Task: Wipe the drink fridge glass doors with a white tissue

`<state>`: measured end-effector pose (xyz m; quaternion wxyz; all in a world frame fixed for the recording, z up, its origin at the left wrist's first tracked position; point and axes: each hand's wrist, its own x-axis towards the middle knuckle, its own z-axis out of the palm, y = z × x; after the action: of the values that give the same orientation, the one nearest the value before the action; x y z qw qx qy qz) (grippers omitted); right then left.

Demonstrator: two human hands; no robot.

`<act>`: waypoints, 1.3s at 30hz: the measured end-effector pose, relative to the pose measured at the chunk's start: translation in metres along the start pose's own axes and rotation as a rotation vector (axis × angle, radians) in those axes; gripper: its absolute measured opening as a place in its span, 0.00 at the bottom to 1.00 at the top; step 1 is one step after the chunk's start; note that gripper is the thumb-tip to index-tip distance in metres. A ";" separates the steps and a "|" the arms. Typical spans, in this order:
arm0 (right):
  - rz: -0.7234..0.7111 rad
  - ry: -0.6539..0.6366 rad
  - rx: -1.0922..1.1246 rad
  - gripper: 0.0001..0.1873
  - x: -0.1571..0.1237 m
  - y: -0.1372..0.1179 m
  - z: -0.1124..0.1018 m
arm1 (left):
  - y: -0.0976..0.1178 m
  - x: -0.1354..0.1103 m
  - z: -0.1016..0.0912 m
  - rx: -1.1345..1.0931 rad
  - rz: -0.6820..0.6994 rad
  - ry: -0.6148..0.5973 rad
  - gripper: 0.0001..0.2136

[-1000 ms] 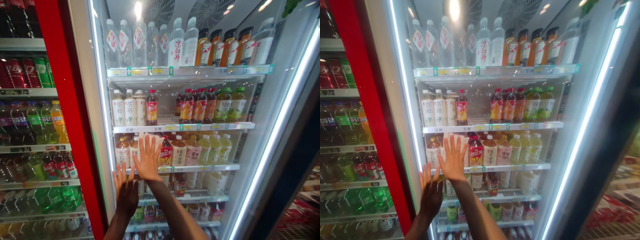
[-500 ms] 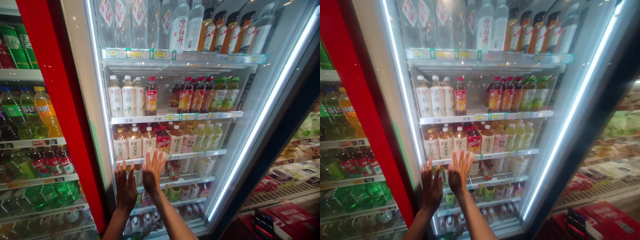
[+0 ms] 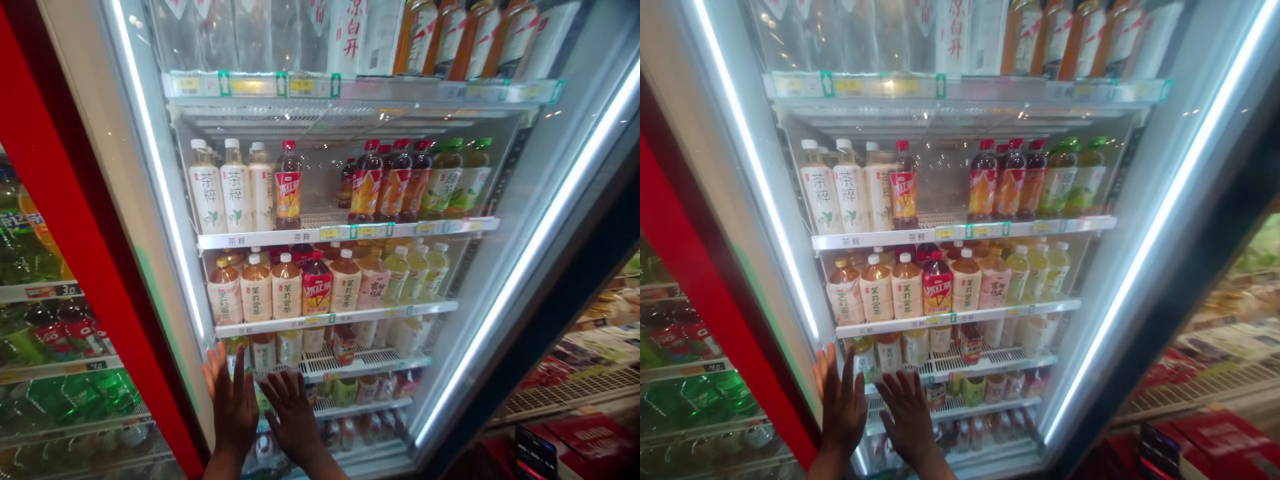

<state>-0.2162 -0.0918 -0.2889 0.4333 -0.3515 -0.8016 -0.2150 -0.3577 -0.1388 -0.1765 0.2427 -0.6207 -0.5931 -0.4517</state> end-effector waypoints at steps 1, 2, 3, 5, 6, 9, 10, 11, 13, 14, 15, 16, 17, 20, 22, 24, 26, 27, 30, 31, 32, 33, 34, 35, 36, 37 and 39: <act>0.020 0.017 -0.011 0.33 0.003 0.018 -0.007 | 0.007 0.002 0.004 0.003 -0.007 0.000 0.38; 0.064 0.058 -0.026 0.34 0.011 0.040 -0.016 | 0.015 0.003 0.009 0.004 -0.015 0.001 0.38; 0.133 0.115 -0.047 0.36 0.023 0.062 -0.027 | 0.024 0.005 0.014 0.002 -0.023 0.004 0.38; 0.284 0.233 -0.088 0.38 0.047 0.103 -0.050 | 0.044 0.009 0.024 -0.007 -0.037 0.013 0.37; 0.344 0.273 -0.103 0.39 0.057 0.118 -0.059 | 0.055 0.010 0.030 -0.009 -0.047 0.018 0.37; 0.364 0.261 -0.123 0.40 0.063 0.142 -0.074 | 0.090 0.015 0.050 0.008 -0.074 0.035 0.37; 0.317 0.228 -0.127 0.40 0.059 0.145 -0.075 | 0.102 0.016 0.057 0.018 -0.073 0.046 0.37; 0.259 0.192 -0.129 0.40 0.052 0.148 -0.075 | 0.114 0.016 0.064 0.026 -0.066 0.058 0.38; 0.161 0.150 -0.132 0.38 0.035 0.163 -0.078 | 0.138 0.017 0.079 0.029 -0.036 0.076 0.39; 0.148 0.150 -0.135 0.38 0.027 0.176 -0.082 | 0.149 0.017 0.085 0.026 -0.024 0.077 0.39; 0.162 0.166 -0.138 0.38 0.020 0.193 -0.088 | 0.160 0.017 0.092 0.021 -0.014 0.075 0.40; 0.206 0.195 -0.139 0.38 0.014 0.213 -0.097 | 0.171 0.017 0.098 0.017 -0.006 0.073 0.40; 0.276 0.234 -0.139 0.38 0.010 0.236 -0.107 | 0.181 0.016 0.103 0.017 0.003 0.074 0.41; 0.528 0.360 -0.125 0.38 0.004 0.298 -0.136 | 0.207 0.014 0.117 0.020 0.027 0.085 0.41; 0.656 0.421 -0.114 0.38 0.003 0.317 -0.146 | 0.222 0.012 0.125 0.015 0.039 0.081 0.40; 0.705 0.443 -0.099 0.38 0.001 0.312 -0.145 | 0.236 0.010 0.131 0.007 0.047 0.070 0.39; 0.666 0.409 -0.058 0.40 -0.004 0.294 -0.138 | 0.250 0.008 0.135 0.001 0.060 0.063 0.39; 0.621 0.373 -0.031 0.41 -0.009 0.286 -0.134 | 0.257 0.007 0.137 -0.002 0.067 0.058 0.39; 0.480 0.263 0.031 0.42 -0.025 0.288 -0.135 | 0.278 0.005 0.143 -0.016 0.087 0.042 0.39; 0.481 0.265 0.028 0.41 -0.031 0.300 -0.140 | 0.283 0.004 0.144 -0.019 0.091 0.038 0.39; 0.514 0.288 0.017 0.40 -0.037 0.317 -0.148 | 0.288 0.003 0.145 -0.021 0.091 0.035 0.38; 0.570 0.327 0.004 0.40 -0.042 0.337 -0.157 | 0.292 0.002 0.146 -0.021 0.091 0.030 0.38; 0.639 0.369 -0.008 0.39 -0.047 0.356 -0.165 | 0.295 0.000 0.147 -0.019 0.090 0.023 0.38; 0.703 0.404 -0.014 0.39 -0.052 0.373 -0.173 | 0.297 -0.001 0.147 -0.016 0.089 0.015 0.37; 0.746 0.423 -0.012 0.39 -0.057 0.383 -0.177 | 0.298 -0.003 0.147 -0.011 0.088 0.007 0.37; 0.766 0.424 -0.001 0.39 -0.062 0.387 -0.178 | 0.299 -0.005 0.147 -0.006 0.087 -0.002 0.37; 0.767 0.409 0.031 0.39 -0.075 0.369 -0.168 | 0.300 -0.008 0.147 0.008 0.086 -0.016 0.37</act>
<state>0.1803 0.0149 -0.2487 0.6370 -0.5675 -0.5135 -0.0917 -0.0300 -0.0731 -0.1823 0.2596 -0.6484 -0.5694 -0.4336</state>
